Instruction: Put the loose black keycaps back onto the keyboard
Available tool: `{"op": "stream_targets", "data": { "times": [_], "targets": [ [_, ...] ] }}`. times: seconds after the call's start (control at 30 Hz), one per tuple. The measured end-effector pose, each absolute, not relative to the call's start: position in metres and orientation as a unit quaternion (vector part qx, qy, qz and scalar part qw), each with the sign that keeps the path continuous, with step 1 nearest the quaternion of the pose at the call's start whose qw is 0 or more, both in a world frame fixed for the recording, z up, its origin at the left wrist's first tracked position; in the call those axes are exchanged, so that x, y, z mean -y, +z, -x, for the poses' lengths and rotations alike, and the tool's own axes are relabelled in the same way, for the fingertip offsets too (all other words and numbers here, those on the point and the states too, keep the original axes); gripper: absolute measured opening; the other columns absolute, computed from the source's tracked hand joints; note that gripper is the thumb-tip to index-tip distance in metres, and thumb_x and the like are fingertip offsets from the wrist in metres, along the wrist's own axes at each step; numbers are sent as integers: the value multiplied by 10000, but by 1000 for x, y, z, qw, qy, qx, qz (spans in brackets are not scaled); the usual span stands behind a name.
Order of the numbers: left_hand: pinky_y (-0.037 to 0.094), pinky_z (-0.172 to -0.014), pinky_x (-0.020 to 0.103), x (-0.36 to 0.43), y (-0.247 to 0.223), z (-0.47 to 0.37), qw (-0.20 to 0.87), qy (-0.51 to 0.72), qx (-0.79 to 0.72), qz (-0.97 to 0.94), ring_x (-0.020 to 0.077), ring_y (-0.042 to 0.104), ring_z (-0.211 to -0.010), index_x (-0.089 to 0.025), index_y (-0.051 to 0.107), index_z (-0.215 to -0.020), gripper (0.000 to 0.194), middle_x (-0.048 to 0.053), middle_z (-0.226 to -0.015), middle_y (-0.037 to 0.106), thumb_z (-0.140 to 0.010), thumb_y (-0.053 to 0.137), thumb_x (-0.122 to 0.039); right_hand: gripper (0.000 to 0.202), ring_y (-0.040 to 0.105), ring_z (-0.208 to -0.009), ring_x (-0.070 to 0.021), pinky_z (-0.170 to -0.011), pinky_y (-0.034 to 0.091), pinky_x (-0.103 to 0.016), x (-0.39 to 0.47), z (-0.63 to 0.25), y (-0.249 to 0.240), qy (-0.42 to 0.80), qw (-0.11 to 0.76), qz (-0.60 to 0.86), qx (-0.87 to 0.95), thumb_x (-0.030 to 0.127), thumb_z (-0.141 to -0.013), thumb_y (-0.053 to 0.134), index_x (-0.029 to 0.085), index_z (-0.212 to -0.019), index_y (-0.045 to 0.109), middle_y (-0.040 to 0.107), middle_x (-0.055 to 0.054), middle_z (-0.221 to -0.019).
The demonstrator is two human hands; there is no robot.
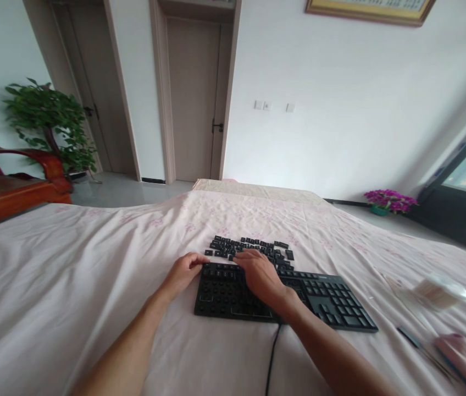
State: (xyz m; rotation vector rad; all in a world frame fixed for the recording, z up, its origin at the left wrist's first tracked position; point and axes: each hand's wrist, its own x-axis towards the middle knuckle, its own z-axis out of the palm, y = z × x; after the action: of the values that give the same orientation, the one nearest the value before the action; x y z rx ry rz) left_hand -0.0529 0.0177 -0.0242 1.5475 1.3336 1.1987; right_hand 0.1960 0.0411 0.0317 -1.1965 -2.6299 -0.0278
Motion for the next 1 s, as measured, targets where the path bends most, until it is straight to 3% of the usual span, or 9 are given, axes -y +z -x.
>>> {"op": "stream_targets", "data": {
  "times": [0.1, 0.27, 0.53, 0.8, 1.0],
  "targets": [
    [463, -907, 325, -18, -25, 53, 380, 466, -525, -602, 204, 647, -955, -166, 691, -949, 239, 75, -992, 714, -756, 554, -201, 312, 508, -1125, -186, -951, 347, -272, -85, -204, 37, -11, 157, 497, 854, 198, -888, 474, 286, -1068, 714, 660, -13, -1170],
    [470, -886, 316, -19, -27, 53, 377, 463, -531, -602, 198, 651, -930, -163, 688, -944, 237, 74, -971, 716, -752, 556, -205, 244, 475, -1109, -210, -884, 326, -278, -141, -201, 36, -18, 119, 572, 811, 287, -873, 536, 275, -1013, 735, 673, -26, -1121],
    [465, -910, 326, -19, -25, 54, 375, 469, -527, -601, 197, 650, -949, -166, 694, -957, 259, 79, -1022, 710, -744, 547, -169, 193, 446, -1074, -244, -853, 261, -348, -171, -184, 26, -47, 66, 581, 810, 221, -825, 567, 224, -862, 757, 687, -84, -1053],
    [464, -913, 335, -19, -27, 55, 379, 466, -527, -601, 201, 648, -954, -164, 693, -954, 248, 77, -1007, 713, -751, 551, -180, 178, 449, -1062, -275, -859, 246, -370, -175, -171, 28, -81, 0, 559, 825, 211, -805, 576, 161, -836, 744, 697, -138, -973],
    [466, -905, 332, -17, -22, 52, 388, 469, -529, -591, 202, 647, -946, -149, 687, -946, 244, 83, -989, 714, -743, 555, -179, 186, 460, -1044, -283, -851, 256, -380, -172, -166, 30, -94, -4, 545, 833, 179, -799, 564, 122, -806, 742, 704, -164, -921]
  ]
}}
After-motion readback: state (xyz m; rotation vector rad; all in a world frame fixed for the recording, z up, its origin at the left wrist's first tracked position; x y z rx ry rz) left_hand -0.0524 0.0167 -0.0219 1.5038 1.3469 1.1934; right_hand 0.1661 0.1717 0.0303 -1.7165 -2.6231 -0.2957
